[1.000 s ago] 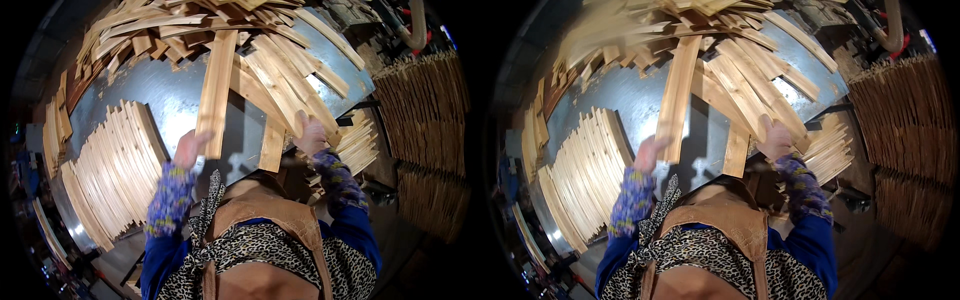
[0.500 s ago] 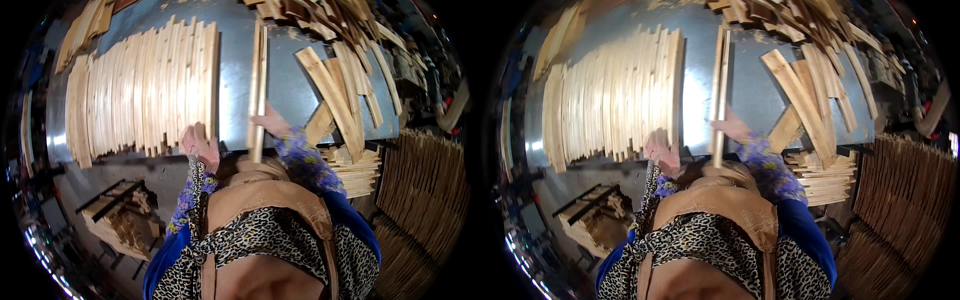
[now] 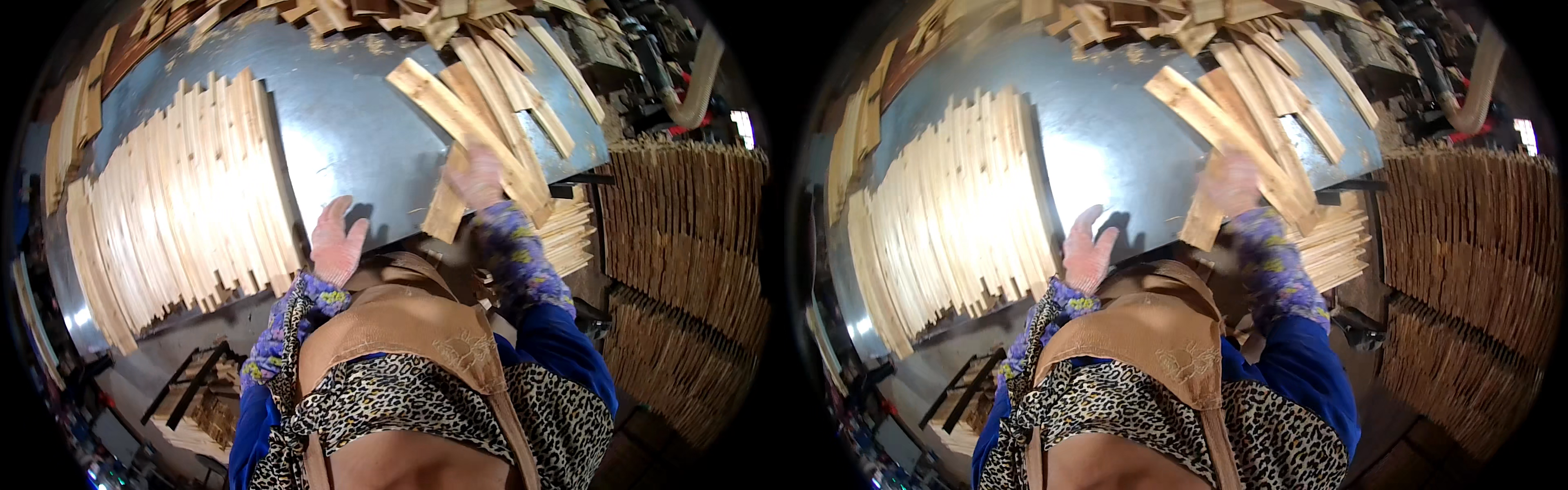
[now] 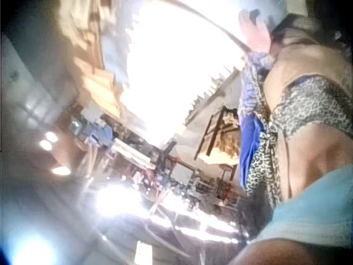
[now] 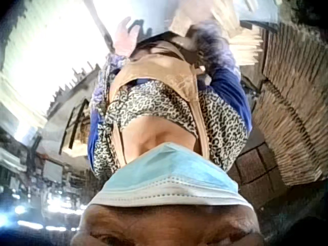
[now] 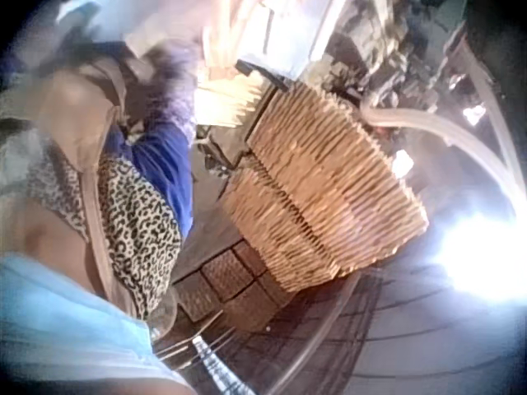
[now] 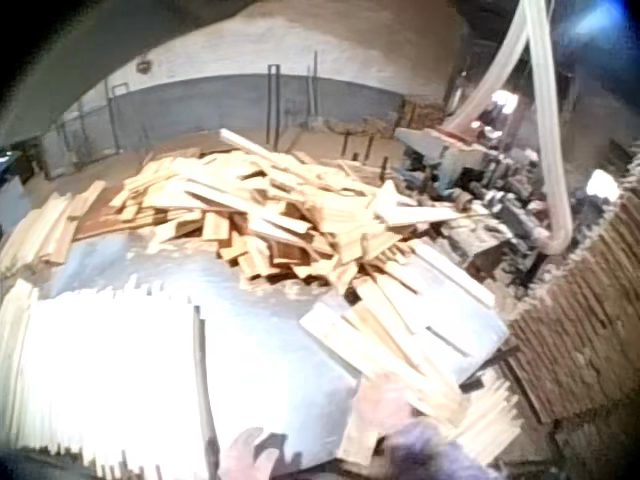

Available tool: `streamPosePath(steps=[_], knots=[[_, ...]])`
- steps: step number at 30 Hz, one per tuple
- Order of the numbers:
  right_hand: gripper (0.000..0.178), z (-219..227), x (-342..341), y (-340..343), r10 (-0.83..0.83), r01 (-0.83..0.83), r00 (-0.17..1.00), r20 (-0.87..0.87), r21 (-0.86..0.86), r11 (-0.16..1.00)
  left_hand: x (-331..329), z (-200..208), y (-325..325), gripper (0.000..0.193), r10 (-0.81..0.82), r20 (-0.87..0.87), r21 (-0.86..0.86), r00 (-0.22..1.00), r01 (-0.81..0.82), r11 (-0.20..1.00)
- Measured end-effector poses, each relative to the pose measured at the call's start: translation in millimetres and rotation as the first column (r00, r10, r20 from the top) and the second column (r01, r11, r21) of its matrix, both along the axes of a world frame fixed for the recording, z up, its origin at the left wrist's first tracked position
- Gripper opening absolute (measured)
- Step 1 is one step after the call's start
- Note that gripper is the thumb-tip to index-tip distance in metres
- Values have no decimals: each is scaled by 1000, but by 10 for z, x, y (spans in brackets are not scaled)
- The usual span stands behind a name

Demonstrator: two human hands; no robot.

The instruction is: The person repeatedly picks up thin wooden planks from a disorganized pile on a metal table and arranges them into a neat, aligned stack. The person handles the planks one by one or in small groups, aligning them carefully before placing them onto the growing stack.

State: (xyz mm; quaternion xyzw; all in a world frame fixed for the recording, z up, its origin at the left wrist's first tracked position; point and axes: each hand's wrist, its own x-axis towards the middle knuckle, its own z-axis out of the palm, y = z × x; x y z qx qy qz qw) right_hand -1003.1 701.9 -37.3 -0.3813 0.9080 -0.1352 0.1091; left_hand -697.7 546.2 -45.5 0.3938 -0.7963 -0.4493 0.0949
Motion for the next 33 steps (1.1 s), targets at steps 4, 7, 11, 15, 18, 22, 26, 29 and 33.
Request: streamPosePath(steps=[4, 7, 11, 15, 18, 22, 26, 29, 33], knots=[[99, -336, -1331, 1302, -429, 429, 903, -22, 4, 903, -940, -396, 342, 70, -323, 6, 209, 946, 314, 926], [103, -688, -1782, 1651, -540, 519, 827, 155, 158, 840, -1626, -482, 560, 77, -433, 90, 222, 897, 406, 887], [96, -606, -1452, 1330, -418, 398, 849, 322, 129, 908, -2077, -460, 727, 94, -391, -15, 265, 920, 381, 886], [81, -883, -799, 876, -76, 352, 575, 815, -163, 922, -2251, -515, 662, 124, 63, -160, 711, 985, 71, 700], [83, -438, -296, 179, -92, 298, 625, 775, -128, 946, -2184, -451, 270, 86, 418, -103, 889, 902, -105, 446], [101, 185, 257, -585, -287, 194, 747, 600, 216, 957, -1871, -259, -213, 68, 352, 31, 954, 935, -133, 269], [100, 315, 797, -789, -142, 220, 780, 609, -55, 974, -1408, -533, -199, 84, 444, -128, 988, 887, 76, 133], [90, 125, 1002, -476, 78, 26, 908, 411, -241, 970, -1000, -432, -163, 89, 545, -192, 971, 816, 240, -19], [66, -504, 1129, -188, -271, 628, 692, 669, -373, 683, -586, -218, -334, 88, 490, -36, 978, 871, 131, -161]])
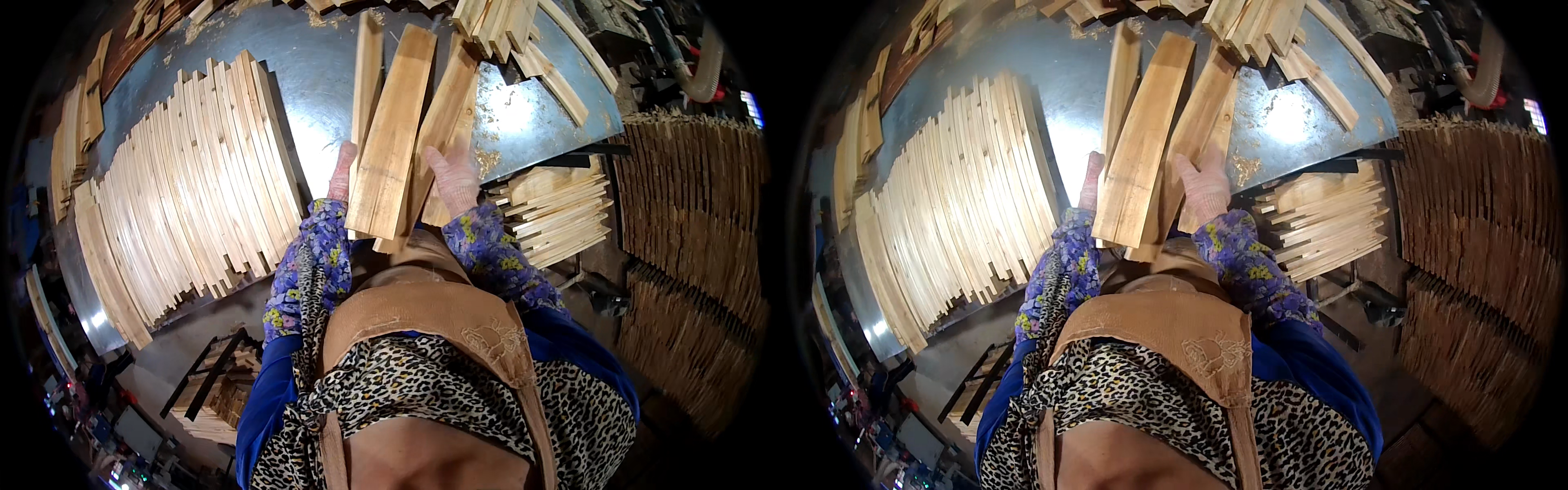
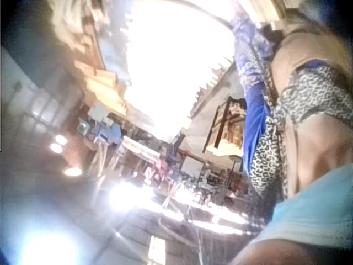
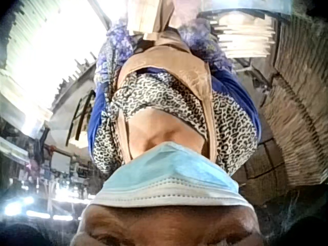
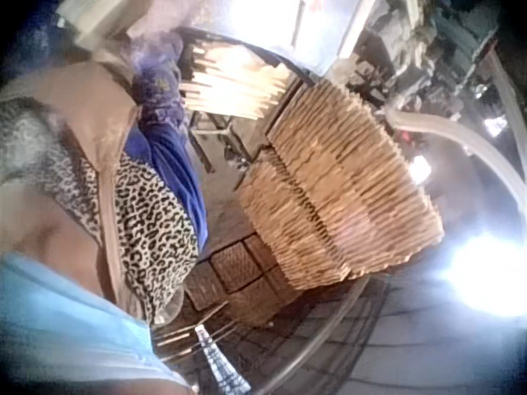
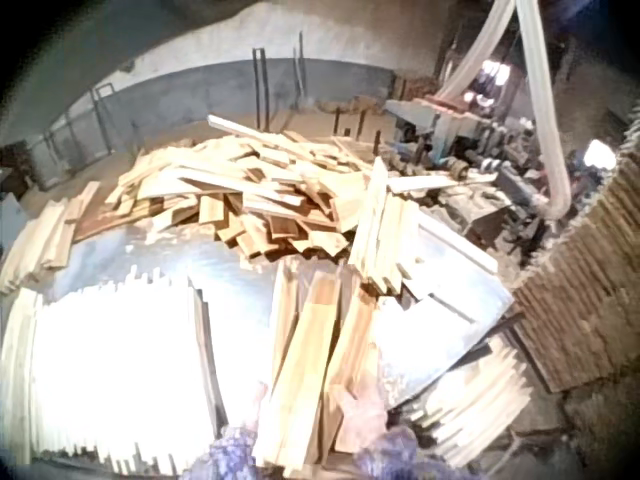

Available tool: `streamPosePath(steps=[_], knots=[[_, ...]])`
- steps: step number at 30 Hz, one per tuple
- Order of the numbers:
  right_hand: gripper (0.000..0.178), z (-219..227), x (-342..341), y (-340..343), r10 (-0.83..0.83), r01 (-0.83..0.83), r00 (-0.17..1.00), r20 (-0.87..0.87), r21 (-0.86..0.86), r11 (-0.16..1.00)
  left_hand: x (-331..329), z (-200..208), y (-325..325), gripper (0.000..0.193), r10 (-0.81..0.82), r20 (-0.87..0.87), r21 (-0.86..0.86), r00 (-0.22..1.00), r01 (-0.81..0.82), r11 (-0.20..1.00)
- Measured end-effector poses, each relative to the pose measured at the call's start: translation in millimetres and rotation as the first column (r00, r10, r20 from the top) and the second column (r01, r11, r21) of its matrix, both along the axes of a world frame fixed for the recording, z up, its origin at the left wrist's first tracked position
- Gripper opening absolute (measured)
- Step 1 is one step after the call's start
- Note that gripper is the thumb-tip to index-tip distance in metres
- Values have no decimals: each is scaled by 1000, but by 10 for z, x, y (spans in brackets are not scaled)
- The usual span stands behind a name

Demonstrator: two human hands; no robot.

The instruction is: The person repeatedly picks up thin wooden planks from a disorganized pile on a metal table and arranges them into a neat, aligned stack. The person handles the planks one by one or in small groups, aligning them carefully before placing them onto the growing stack.

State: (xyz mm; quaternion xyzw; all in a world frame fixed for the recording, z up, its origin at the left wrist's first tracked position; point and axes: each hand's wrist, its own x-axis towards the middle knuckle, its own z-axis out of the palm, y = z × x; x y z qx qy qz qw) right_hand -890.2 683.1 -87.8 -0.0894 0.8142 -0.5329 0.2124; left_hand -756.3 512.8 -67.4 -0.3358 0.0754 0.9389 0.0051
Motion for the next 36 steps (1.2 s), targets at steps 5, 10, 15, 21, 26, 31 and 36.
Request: streamPosePath(steps=[5, 10, 15, 21, 26, 31, 36], knots=[[60, 194, 137, -322, -98, 125, 883, 459, -29, 992, 136, -92, 116, 70, -143, 169, -219, 975, 178, 959], [64, -121, 354, -636, 169, -87, 864, 474, -189, 978, 545, -71, -20, 54, -249, 122, -241, 961, 272, 932], [50, -1001, 419, -773, 366, -299, 852, 374, -225, 927, 832, 103, -6, 54, 7, 309, -205, 951, 60, 977], [50, -792, 398, -1017, 452, -452, 883, 131, -27, 892, 1011, -283, -224, 62, 106, 249, -731, 963, 115, 672], [48, -288, 544, -1219, 479, -485, 874, 79, 114, 867, 1084, 144, -240, 90, 284, 479, -871, 831, 489, 39], [47, -458, 589, -1337, 368, -328, 807, 461, -167, 930, 1184, 410, -263, 102, 417, 679, -447, 605, 790, -419], [39, -309, 679, -1320, 348, -153, 717, 604, -350, 924, 1139, 743, -312, 87, 188, 783, -609, 594, 792, 35]])
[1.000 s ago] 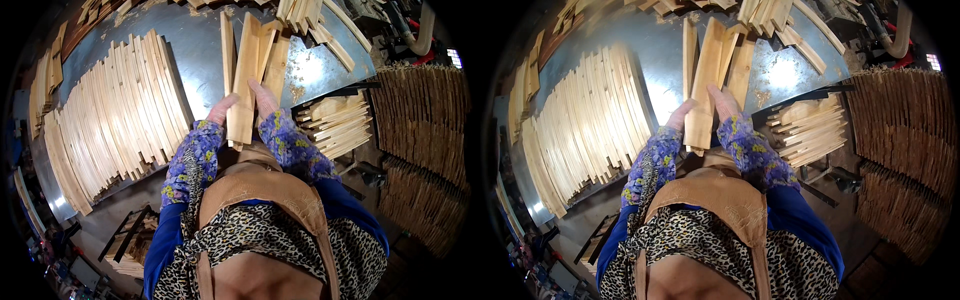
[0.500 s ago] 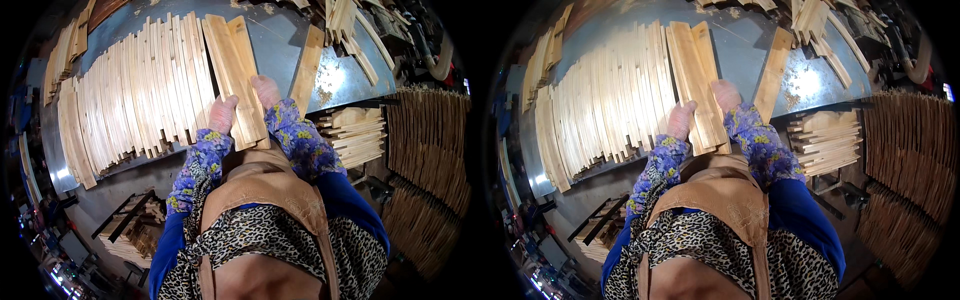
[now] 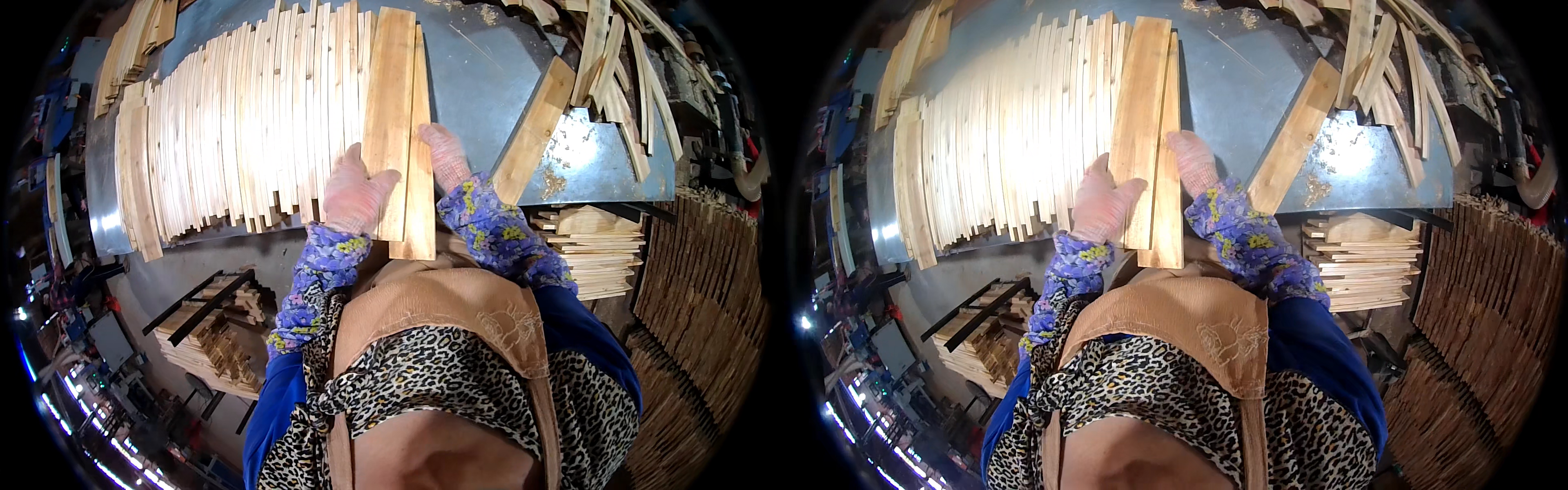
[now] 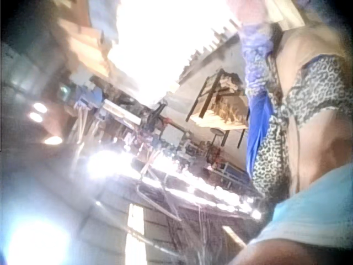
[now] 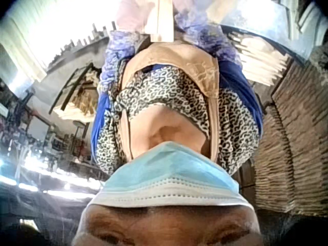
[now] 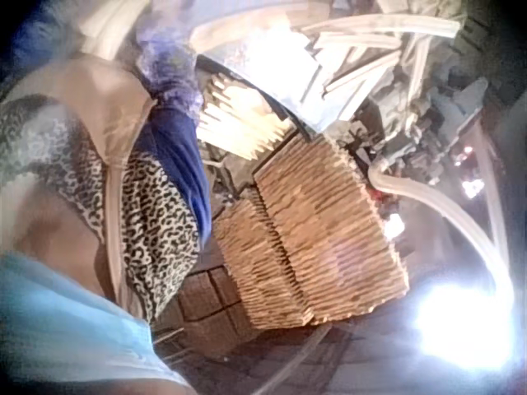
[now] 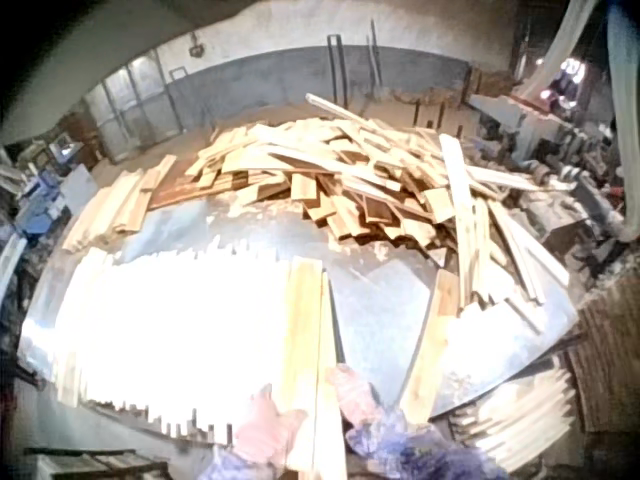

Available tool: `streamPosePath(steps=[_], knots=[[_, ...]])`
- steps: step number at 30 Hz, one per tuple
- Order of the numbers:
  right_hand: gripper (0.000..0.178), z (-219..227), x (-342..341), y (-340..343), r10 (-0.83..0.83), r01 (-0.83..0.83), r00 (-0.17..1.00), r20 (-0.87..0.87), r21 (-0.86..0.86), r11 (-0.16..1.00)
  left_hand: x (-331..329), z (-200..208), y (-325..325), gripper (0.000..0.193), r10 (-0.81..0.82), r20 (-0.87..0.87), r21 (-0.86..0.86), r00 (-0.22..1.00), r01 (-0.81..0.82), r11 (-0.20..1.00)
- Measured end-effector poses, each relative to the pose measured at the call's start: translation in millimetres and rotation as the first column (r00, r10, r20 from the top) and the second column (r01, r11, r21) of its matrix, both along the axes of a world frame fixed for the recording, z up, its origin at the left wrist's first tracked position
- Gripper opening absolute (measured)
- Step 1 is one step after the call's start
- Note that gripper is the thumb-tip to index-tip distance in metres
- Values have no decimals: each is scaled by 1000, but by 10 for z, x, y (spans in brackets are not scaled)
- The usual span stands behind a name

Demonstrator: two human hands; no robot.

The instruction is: The person repeatedly picks up thin wooden planks from a disorganized pile on a metal table and arranges them into a neat, aligned stack. The person handles the planks one by one or in small groups, aligning them carefully before placing them onto the growing stack.

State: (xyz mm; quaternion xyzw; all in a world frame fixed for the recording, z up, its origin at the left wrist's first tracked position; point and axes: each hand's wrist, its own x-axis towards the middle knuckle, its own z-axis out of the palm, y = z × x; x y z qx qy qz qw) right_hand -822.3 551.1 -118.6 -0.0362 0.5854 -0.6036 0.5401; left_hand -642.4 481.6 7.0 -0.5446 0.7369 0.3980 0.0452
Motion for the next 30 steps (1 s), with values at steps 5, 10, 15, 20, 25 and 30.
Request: streamPosePath(steps=[5, 10, 15, 20, 25, 30], knots=[[53, 19, -431, -58, 390, -125, 600, -699, 399, 908, 264, -420, -51, 66, 591, -432, 573, 681, -298, 763], [73, 695, -52, -517, 723, -516, 456, -519, 508, 690, 405, -451, -186, 57, 842, -488, 866, 232, 248, 433], [77, 297, -184, -210, 685, -625, 504, -526, 326, 710, 503, -750, -520, 58, 871, -487, 625, -64, 671, 399], [83, 850, -1163, 438, 769, 182, 312, -558, 830, 528, 1064, -1286, -659, 67, 909, -402, 915, -107, -97, 393], [86, 358, -1235, 810, 430, 382, 351, -831, 547, 745, 1005, -706, -486, 90, 884, -446, 889, -137, 41, 455], [83, 116, -426, 176, 57, 134, 832, -551, 300, 944, 1261, -804, -703, 110, 843, -530, 834, 94, 236, 498]])
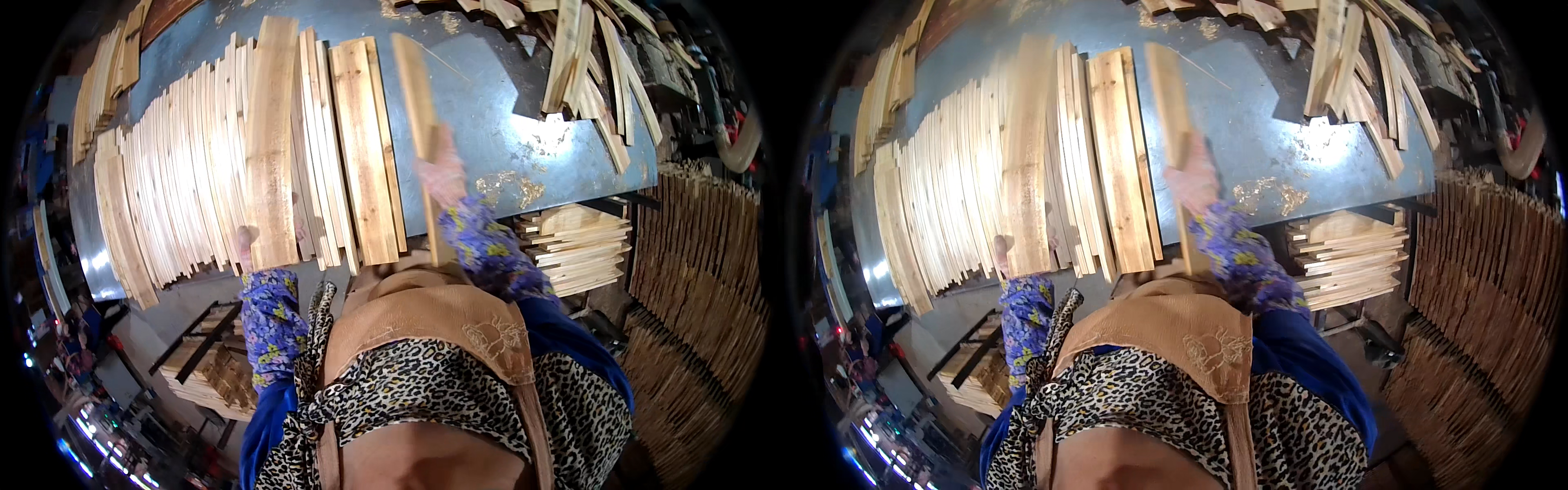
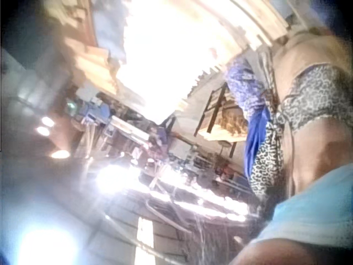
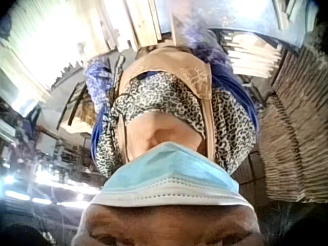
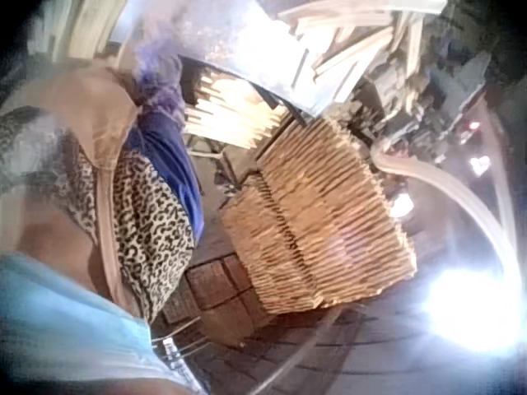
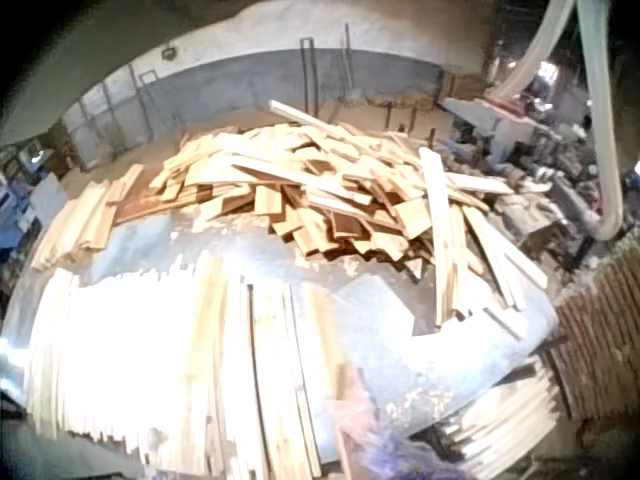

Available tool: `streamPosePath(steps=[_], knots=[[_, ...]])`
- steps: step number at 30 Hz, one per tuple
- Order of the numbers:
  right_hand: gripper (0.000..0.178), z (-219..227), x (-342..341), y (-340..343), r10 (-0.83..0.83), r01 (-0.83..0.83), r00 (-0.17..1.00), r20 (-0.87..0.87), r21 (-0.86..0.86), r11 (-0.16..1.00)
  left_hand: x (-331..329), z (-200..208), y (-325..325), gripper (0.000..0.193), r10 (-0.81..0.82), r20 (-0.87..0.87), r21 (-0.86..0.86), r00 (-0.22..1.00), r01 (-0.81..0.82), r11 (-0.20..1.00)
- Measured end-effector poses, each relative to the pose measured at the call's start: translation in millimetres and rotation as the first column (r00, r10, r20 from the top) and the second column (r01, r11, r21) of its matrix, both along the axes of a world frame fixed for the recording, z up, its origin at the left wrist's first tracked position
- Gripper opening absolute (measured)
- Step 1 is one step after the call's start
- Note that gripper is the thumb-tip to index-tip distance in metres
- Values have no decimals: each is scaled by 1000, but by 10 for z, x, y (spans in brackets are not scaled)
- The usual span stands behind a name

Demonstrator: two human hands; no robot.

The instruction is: The person repeatedly picks up thin wooden planks from a disorganized pile on a metal table and arranges them into a neat, aligned stack. The person handles the planks one by one or in small groups, aligning them carefully before placing them onto the growing stack.

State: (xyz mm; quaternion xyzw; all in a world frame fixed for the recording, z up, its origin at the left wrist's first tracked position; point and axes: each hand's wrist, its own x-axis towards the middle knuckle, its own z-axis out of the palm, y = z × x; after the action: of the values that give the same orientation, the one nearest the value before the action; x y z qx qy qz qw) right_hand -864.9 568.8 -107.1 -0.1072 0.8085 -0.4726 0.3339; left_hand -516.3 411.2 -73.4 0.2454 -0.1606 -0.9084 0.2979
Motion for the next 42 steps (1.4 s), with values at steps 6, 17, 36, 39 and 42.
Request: streamPosePath(steps=[6, 17, 36, 39, 42], knots=[[76, 74, -61, -282, 239, 229, 667, 705, -500, 835, 320, 605, 157, 106, 1, 393, -229, 919, 97, 969], [73, 215, 12, -357, 497, 488, 150, 855, -501, 714, 1807, 343, 13, 91, 576, 796, -605, 187, 284, 744], [77, 546, 496, -727, 321, -77, 919, 231, -691, 719, 1412, 796, 429, 84, 891, 364, -378, -273, 830, 409], [89, 599, 208, -766, 418, -114, 867, 273, -707, 698, 1085, 971, 413, 84, 815, 487, -402, -313, 749, 527], [101, 577, 148, -999, 449, -120, 850, 275, -730, 673, 977, 915, 202, 83, 882, 398, -494, -251, 752, 437]])
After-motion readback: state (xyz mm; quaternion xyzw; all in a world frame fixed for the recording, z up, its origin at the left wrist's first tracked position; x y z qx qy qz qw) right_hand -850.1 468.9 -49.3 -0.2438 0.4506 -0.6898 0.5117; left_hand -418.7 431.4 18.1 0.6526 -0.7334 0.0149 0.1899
